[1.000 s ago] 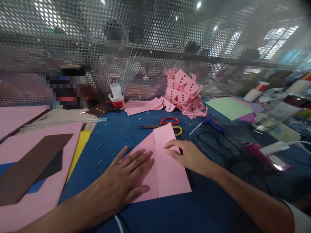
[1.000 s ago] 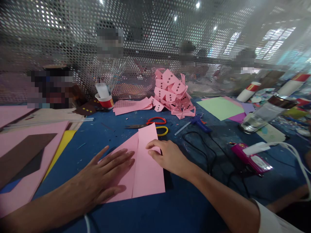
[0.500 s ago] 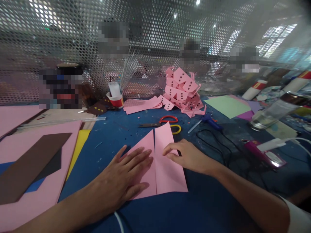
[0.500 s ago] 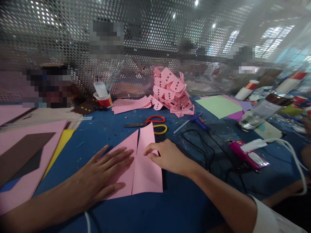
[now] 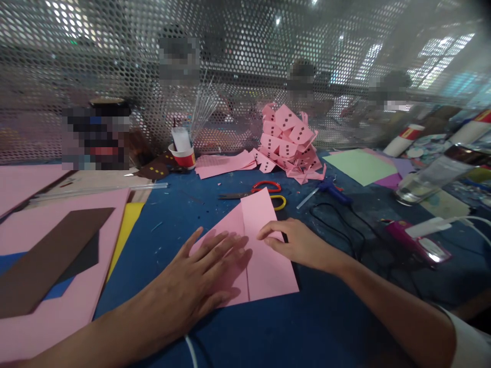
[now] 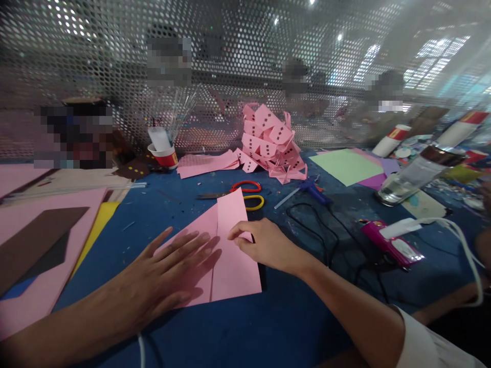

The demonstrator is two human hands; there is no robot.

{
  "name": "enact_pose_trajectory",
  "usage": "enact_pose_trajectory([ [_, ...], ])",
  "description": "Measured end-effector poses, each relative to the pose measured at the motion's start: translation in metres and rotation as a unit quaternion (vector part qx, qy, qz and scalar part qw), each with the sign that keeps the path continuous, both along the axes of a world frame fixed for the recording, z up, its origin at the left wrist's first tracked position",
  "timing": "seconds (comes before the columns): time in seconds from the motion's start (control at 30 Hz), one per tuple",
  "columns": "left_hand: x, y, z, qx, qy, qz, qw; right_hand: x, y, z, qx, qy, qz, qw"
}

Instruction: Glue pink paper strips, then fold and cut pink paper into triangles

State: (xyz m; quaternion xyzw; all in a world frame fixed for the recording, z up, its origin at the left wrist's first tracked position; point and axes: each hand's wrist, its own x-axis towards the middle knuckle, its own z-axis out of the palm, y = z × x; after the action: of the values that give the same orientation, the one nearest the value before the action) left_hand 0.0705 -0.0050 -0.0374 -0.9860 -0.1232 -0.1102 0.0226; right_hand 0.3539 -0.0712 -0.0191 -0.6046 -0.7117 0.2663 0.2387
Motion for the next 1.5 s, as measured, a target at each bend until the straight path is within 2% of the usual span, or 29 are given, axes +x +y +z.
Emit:
enact_pose_trajectory([
  [0.1,-0.003,-0.007,0.003,0.005,0.018,-0.004,1.000,0.000,0.000,0.002,-0.001,0.013,0.000,1.000],
  [0.27,-0.012,-0.009,-0.005,0.009,0.037,-0.016,0.999,0.002,-0.001,0.008,-0.015,0.006,0.013,1.000],
  [0.5,-0.012,-0.008,-0.007,-0.022,0.019,-0.023,0.999,0.004,-0.019,0.013,-0.069,0.019,0.029,0.997],
  [0.67,-0.011,-0.007,-0.009,-0.031,0.017,-0.024,0.999,0.000,-0.027,0.005,-0.041,0.004,-0.009,0.999],
  [0.8,-0.011,-0.006,-0.010,-0.039,0.009,-0.022,0.999,-0.001,-0.027,0.000,-0.034,-0.013,-0.008,0.999],
  [1.0,-0.011,-0.005,-0.010,-0.036,0.015,-0.030,0.999,-0.002,-0.026,0.003,-0.037,-0.037,-0.002,0.999],
  [1.33,-0.011,-0.005,-0.011,-0.036,0.019,-0.021,0.999,0.001,-0.028,0.004,-0.042,-0.018,0.001,0.999],
  [1.5,-0.010,-0.009,-0.004,-0.029,0.028,-0.014,0.999,0.002,-0.028,0.006,-0.044,-0.004,0.007,0.999],
])
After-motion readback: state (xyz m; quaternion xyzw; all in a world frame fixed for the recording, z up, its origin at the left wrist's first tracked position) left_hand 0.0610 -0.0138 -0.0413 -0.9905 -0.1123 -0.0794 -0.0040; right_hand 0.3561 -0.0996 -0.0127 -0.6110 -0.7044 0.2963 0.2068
